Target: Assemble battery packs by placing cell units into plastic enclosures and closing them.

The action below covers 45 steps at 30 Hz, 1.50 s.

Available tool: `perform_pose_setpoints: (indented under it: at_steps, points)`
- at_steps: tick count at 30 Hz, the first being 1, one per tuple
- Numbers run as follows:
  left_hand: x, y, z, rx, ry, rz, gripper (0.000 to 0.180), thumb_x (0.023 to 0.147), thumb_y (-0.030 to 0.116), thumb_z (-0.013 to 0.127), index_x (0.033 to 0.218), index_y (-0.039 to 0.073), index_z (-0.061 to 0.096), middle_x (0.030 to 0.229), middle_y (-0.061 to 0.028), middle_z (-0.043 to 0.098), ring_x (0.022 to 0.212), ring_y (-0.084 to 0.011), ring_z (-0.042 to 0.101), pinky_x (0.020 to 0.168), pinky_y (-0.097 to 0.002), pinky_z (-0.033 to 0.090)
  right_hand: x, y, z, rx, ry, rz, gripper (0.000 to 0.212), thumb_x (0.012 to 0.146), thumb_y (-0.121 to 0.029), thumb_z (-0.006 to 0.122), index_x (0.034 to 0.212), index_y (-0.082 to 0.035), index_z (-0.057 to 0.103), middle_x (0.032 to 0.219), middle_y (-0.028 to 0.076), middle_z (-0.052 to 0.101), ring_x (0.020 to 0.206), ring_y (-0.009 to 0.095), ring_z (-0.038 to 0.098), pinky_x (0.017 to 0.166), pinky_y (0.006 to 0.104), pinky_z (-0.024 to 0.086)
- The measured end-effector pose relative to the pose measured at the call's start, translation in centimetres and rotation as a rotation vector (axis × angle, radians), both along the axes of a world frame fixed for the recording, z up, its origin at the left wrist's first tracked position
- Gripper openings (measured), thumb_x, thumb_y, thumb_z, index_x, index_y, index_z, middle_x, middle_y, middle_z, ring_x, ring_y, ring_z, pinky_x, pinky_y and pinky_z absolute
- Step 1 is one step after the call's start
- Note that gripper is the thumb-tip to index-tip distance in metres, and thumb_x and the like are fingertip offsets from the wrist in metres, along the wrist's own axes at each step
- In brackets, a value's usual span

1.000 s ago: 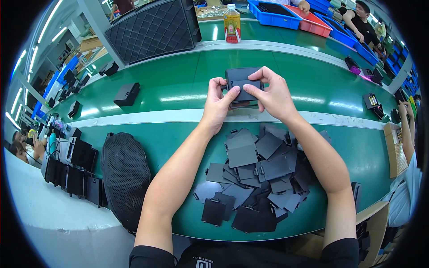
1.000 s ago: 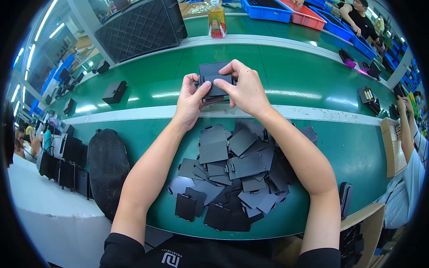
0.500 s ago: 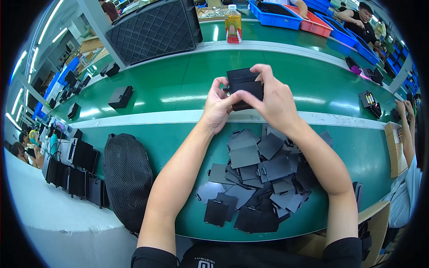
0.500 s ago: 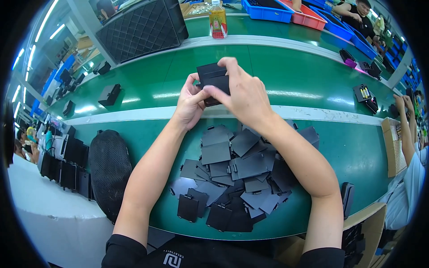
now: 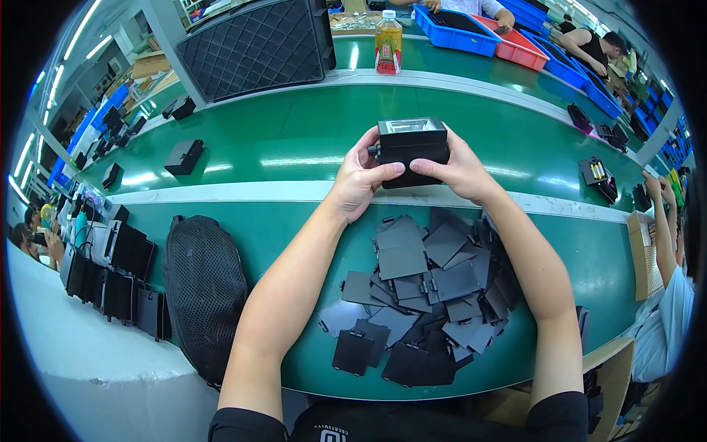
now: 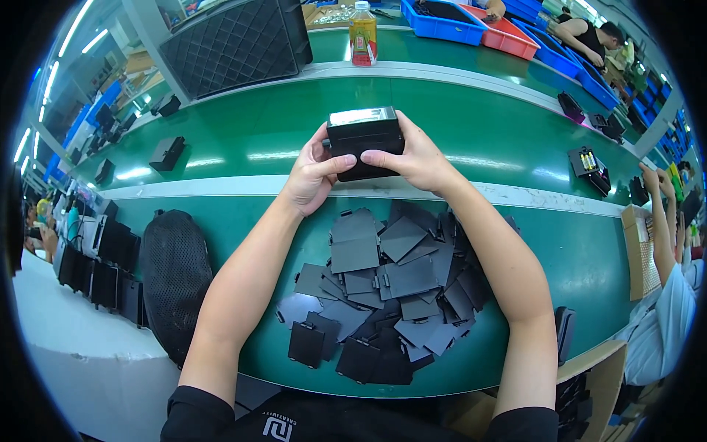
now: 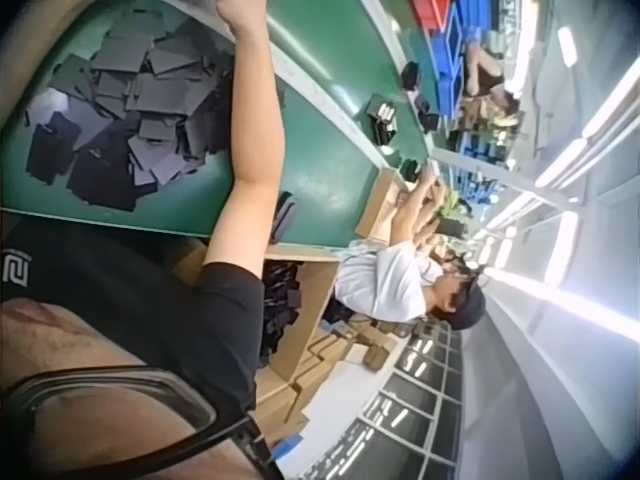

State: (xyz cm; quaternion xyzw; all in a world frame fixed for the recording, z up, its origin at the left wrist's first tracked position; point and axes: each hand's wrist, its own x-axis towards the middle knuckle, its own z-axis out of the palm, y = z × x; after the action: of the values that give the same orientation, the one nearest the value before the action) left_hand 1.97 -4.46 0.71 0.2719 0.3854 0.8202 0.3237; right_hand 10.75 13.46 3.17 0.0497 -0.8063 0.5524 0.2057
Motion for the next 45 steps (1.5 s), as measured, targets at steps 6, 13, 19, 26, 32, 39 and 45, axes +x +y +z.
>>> perform_pose_setpoints:
  at_steps: [6,13,19,26,32,39,45]
  points:
    - [0.4,0.5,0.4,-0.019,-0.04,0.08,0.042,0.089,0.01,0.067,0.128,0.006,0.052,0.112,-0.011,0.064,0.097,-0.0178,0.063,0.085,-0.026,0.051,0.3,-0.4,0.1,-0.073,-0.094,0.121,0.066,0.081,-0.022,0.078,0.13,0.003,0.041,0.123,0.022,0.057,0.108,0.029,0.059,0.091,0.037,0.049]
    - [0.0,0.5,-0.2,-0.017,0.001,0.055,0.039,0.091,0.015,0.067,0.127,0.006,0.053,0.113,-0.0106,0.064,0.097,-0.0163,0.063,0.086,-0.0255,0.05,0.6,-1.1,0.4,-0.108,0.016,0.118,0.053,0.09,-0.028,0.069,0.126,0.0,0.042,0.115,0.019,0.06,0.105,0.026,0.058,0.09,0.0357,0.047]
    - [-0.1,0.5,-0.6,-0.038,-0.004,0.037,0.039,0.091,0.014,0.067,0.127,0.007,0.053,0.113,-0.0103,0.064,0.096,-0.0152,0.062,0.087,-0.0254,0.049,0.7,-1.6,0.4,-0.084,-0.021,0.005,0.041,0.097,-0.035,0.058,0.119,-0.003,0.045,0.105,0.012,0.058,0.093,0.019,0.055,0.083,0.0319,0.045]
    - [0.1,1.1,-0.4,-0.101,0.089,0.064,0.05,0.088,0.006,0.068,0.132,0.009,0.046,0.117,-0.0126,0.059,0.1,-0.0198,0.062,0.086,-0.0281,0.05,-0.2,-0.9,0.0,-0.333,-0.1,-0.051,0.049,0.097,-0.042,0.056,0.117,0.002,0.047,0.102,0.013,0.058,0.087,0.016,0.055,0.079,0.0304,0.047]
    - [-0.5,1.9,-0.6,-0.27,0.176,0.346,0.042,0.089,0.009,0.067,0.123,0.008,0.043,0.118,-0.0165,0.054,0.095,-0.0226,0.061,0.074,-0.0313,0.054,-0.7,3.2,-0.3,0.116,-0.17,-0.279,0.062,0.092,-0.044,0.062,0.13,0.002,0.046,0.126,0.023,0.054,0.113,0.027,0.057,0.095,0.0335,0.047]
    - [-2.1,2.1,-1.4,-0.733,0.521,0.7,0.033,0.09,0.016,0.064,0.116,0.006,0.047,0.118,-0.0153,0.054,0.101,-0.0251,0.059,0.081,-0.0366,0.051,5.7,21.4,5.0,1.461,-0.852,-0.318,0.092,0.061,-0.02,0.087,0.14,-0.01,0.041,0.14,0.006,0.049,0.136,0.028,0.038,0.11,0.0428,0.037]
    - [-3.2,2.0,-2.9,-0.822,1.001,0.985,0.027,0.087,0.017,0.063,0.109,0.006,0.051,0.118,-0.0126,0.056,0.112,-0.0286,0.055,0.095,-0.0429,0.042,8.5,26.1,6.1,1.497,-1.232,-0.406,0.094,0.058,-0.023,0.087,0.139,-0.007,0.043,0.137,0.008,0.052,0.129,0.03,0.045,0.103,0.0423,0.043]
